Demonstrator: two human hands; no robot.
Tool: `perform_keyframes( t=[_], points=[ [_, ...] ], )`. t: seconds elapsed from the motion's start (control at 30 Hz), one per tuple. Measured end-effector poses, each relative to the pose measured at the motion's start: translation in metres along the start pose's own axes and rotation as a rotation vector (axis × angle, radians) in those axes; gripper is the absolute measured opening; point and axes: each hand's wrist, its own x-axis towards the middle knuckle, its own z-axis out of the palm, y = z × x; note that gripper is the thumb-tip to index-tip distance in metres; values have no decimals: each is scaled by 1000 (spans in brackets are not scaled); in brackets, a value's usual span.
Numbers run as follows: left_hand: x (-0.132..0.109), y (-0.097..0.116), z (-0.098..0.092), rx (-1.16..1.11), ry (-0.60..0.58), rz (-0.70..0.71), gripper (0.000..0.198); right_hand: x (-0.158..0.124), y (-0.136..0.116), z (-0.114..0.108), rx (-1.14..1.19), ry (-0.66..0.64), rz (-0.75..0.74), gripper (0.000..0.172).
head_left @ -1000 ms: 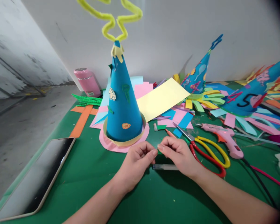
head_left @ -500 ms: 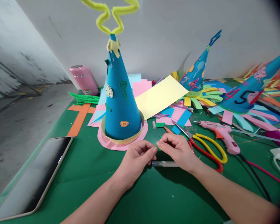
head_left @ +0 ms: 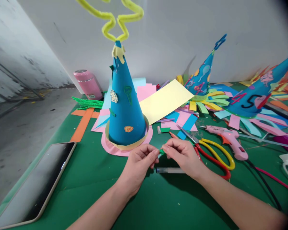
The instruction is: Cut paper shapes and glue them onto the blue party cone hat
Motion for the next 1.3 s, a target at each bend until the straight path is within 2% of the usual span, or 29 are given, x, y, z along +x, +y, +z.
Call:
perform_keyframes(
  t=[0.23, 0.37, 0.5, 0.63, 0.73, 0.83, 1.03, 1.17, 1.3],
  points=[
    [2, -3, -4, -14, -23, -1, 21, 1, 1, 1, 56, 18, -4, 27],
    [3, -5, -6, -21, -20, 5, 21, 6, 4, -8, 87, 167, 19, 23],
    [5, -6, -8, -4, 16, 15, 21, -1, 4, -37, 15, 306, 50, 18],
    [6, -6, -10, 13, 29, 37, 20, -35, 18, -76, -413, 366, 139, 20],
    [6, -7, -11, 29, 33, 46, 20, -63, 35, -95, -731, 284, 227, 24],
    [6, -8, -13, 48, 33, 59, 20, -79, 46, -102, -905, 216, 227, 24],
    [5, -6, -11, 126, 32, 115, 15, -64, 38, -104, -992, 77, 322, 18],
    [2, -2, -8, 204, 51, 176, 12, -50, 36, -106, -1015, 46, 351, 13],
    [-2, 2, -7, 269, 41, 247, 13, -57, 40, -109, -1014, 43, 371, 16]
  ],
)
